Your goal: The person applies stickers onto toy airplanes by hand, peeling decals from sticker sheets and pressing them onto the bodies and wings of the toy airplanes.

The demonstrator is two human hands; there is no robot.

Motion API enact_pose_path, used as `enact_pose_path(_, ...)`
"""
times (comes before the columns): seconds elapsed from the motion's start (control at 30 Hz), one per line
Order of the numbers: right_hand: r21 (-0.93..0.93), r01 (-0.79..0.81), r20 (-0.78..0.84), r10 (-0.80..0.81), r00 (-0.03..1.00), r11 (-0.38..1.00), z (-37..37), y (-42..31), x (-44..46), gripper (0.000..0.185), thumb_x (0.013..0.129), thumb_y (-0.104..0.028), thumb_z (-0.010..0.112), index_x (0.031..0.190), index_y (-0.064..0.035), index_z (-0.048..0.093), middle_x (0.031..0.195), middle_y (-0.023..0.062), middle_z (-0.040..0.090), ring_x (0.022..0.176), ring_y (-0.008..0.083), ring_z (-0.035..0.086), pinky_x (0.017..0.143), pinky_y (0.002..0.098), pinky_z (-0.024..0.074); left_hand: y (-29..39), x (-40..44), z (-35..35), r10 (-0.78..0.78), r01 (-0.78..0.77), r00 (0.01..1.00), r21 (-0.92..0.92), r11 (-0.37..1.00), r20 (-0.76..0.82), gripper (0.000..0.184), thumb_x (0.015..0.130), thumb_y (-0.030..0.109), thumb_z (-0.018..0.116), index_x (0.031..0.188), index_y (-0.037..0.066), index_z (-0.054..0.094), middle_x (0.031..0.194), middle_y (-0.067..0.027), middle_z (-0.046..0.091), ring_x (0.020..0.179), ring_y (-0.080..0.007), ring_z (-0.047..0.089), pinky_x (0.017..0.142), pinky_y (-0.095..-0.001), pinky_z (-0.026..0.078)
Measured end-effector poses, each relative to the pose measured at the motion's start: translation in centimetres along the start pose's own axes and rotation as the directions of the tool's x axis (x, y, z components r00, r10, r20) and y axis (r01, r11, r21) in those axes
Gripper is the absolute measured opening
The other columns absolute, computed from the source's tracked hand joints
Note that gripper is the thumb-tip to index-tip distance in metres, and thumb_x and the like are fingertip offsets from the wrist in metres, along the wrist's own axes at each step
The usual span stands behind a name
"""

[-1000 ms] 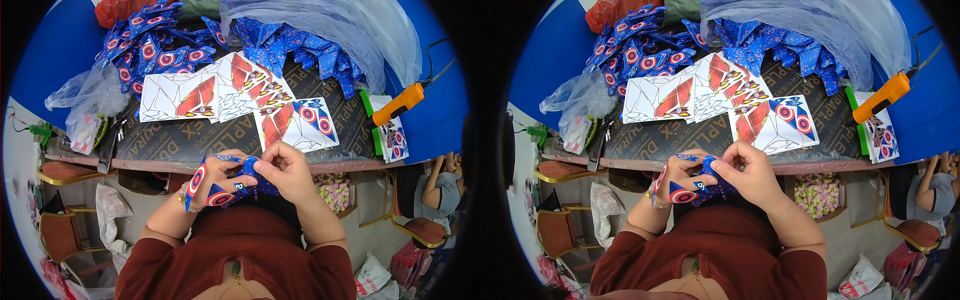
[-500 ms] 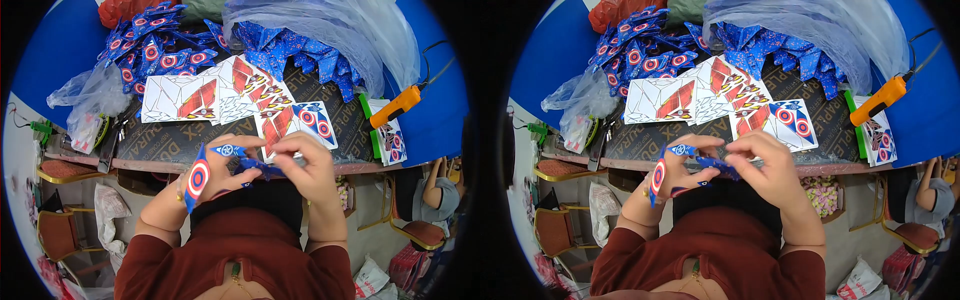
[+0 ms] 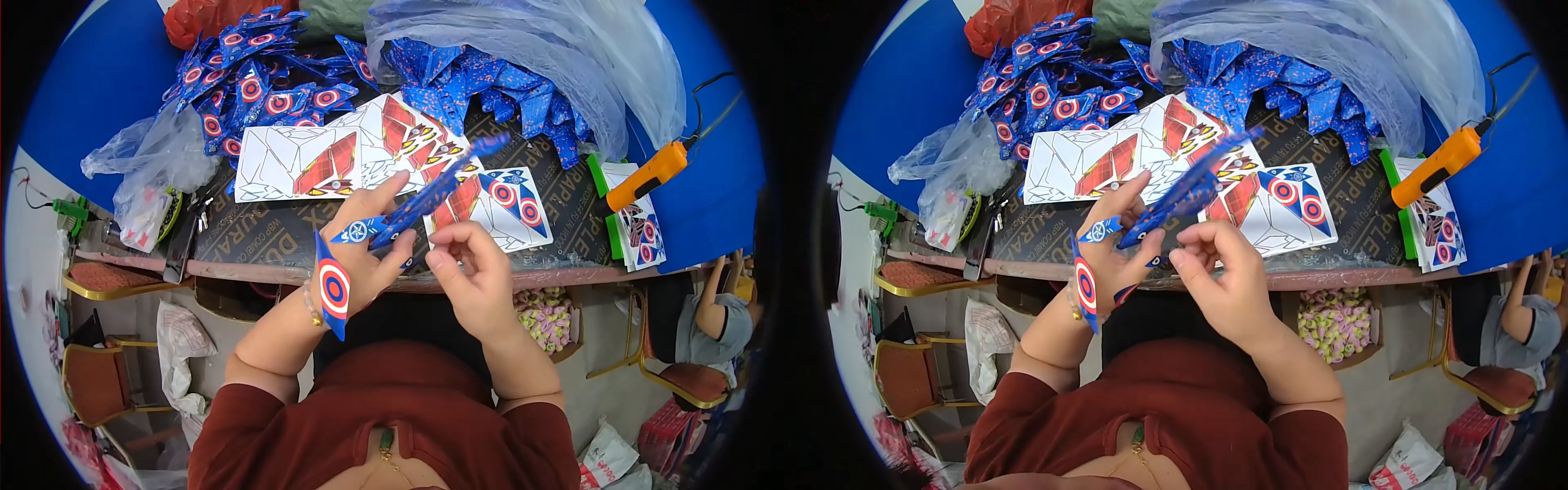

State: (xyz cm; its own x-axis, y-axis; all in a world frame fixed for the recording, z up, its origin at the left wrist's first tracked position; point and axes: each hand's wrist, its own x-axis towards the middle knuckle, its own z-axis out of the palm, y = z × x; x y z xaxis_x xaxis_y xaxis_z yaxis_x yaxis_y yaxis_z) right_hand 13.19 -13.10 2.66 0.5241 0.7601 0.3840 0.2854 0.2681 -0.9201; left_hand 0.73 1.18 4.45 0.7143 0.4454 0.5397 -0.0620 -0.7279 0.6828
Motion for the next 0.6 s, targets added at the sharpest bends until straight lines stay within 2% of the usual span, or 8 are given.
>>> enact_pose_path(0.07,0.316,-0.296,0.132,0.267,0.955,0.902,-0.1,0.9,0.0,0.012,0.097,-0.012,0.069,0.099,-0.0015,0.064,0.087,0.0001,0.062,0.078,0.0062,0.056,0.068,0.0232,0.0459,0.0,-0.3,0.5,0.008,-0.002,0.992,0.044,0.999,-0.129,0.067,0.083,0.002,0.074,0.146,0.005,0.051,0.097,-0.0157,0.060,0.079,-0.0265,0.063,0.070,-0.0354,0.053)
enact_pose_path(0.1,0.348,-0.395,0.223,0.335,0.916,0.850,-0.1,1.7,-0.1,0.012,0.099,-0.014,0.067,0.097,-0.0024,0.063,0.087,-0.0029,0.062,0.079,0.0042,0.055,0.070,0.0222,0.0451,-0.3,-0.4,0.9,0.019,-0.007,0.983,0.066,0.998,-0.185,0.064,0.083,0.002,0.072,0.143,0.001,0.050,0.096,-0.0171,0.060,0.080,-0.0305,0.064,0.069,-0.0378,0.053)
enact_pose_path(0.17,0.512,-0.486,0.312,0.374,0.873,0.708,1.2,2.5,-0.8,0.010,0.098,-0.011,0.068,0.098,-0.0018,0.063,0.089,-0.0016,0.063,0.081,0.0043,0.056,0.073,0.0214,0.0454,-1.2,-0.6,0.9,0.104,-0.077,0.984,0.183,0.980,-0.145,0.060,0.083,0.002,0.072,0.138,-0.003,0.050,0.097,-0.0186,0.059,0.080,-0.0344,0.064,0.069,-0.0400,0.052)
enact_pose_path(0.23,0.588,-0.469,0.261,0.395,0.881,0.659,2.6,2.5,-1.7,0.009,0.097,-0.009,0.069,0.099,-0.0020,0.064,0.091,-0.0004,0.064,0.083,0.0044,0.057,0.074,0.0211,0.0460,-1.8,-1.1,1.5,0.093,-0.064,0.986,0.196,0.978,-0.141,0.055,0.084,0.002,0.072,0.133,-0.006,0.051,0.099,-0.0203,0.059,0.081,-0.0366,0.065,0.069,-0.0414,0.053)
enact_pose_path(0.33,0.720,-0.391,0.126,0.447,0.886,0.573,3.3,3.2,-2.2,0.011,0.095,-0.006,0.070,0.102,-0.0014,0.064,0.094,0.0010,0.066,0.083,0.0072,0.059,0.077,0.0223,0.0475,-1.6,-1.5,2.2,0.037,-0.004,0.989,0.224,0.975,-0.144,0.059,0.084,0.003,0.073,0.139,-0.003,0.050,0.102,-0.0196,0.059,0.081,-0.0359,0.066,0.067,-0.0416,0.054)
enact_pose_path(0.47,0.744,-0.356,0.068,0.465,0.883,0.566,3.8,3.2,-2.2,0.011,0.095,-0.005,0.068,0.104,-0.0014,0.064,0.094,0.0014,0.065,0.083,0.0074,0.059,0.078,0.0222,0.0476,-1.9,-1.6,2.4,0.050,-0.017,0.989,0.232,0.973,-0.138,0.062,0.084,0.003,0.074,0.141,-0.002,0.050,0.102,-0.0186,0.059,0.081,-0.0352,0.066,0.067,-0.0407,0.055)
enact_pose_path(0.53,0.753,-0.314,0.041,0.435,0.899,0.578,3.8,3.6,-2.1,0.009,0.095,-0.003,0.066,0.104,-0.0011,0.064,0.095,0.0015,0.065,0.084,0.0069,0.059,0.078,0.0222,0.0475,-1.8,-1.7,2.4,0.006,0.022,0.989,0.189,0.982,-0.146,0.056,0.085,0.002,0.074,0.137,-0.003,0.052,0.105,-0.0175,0.060,0.085,-0.0303,0.068,0.072,-0.0379,0.055)
enact_pose_path(0.6,0.703,-0.261,-0.040,0.403,0.914,0.662,3.6,3.6,-1.6,0.007,0.095,-0.001,0.063,0.102,-0.0015,0.062,0.091,-0.0003,0.063,0.083,0.0054,0.057,0.078,0.0220,0.0465,-2.5,-1.5,2.7,-0.183,0.157,0.979,-0.245,0.957,-0.088,0.042,0.090,0.001,0.070,0.129,-0.004,0.056,0.111,-0.0149,0.063,0.093,-0.0236,0.069,0.081,-0.0344,0.056)
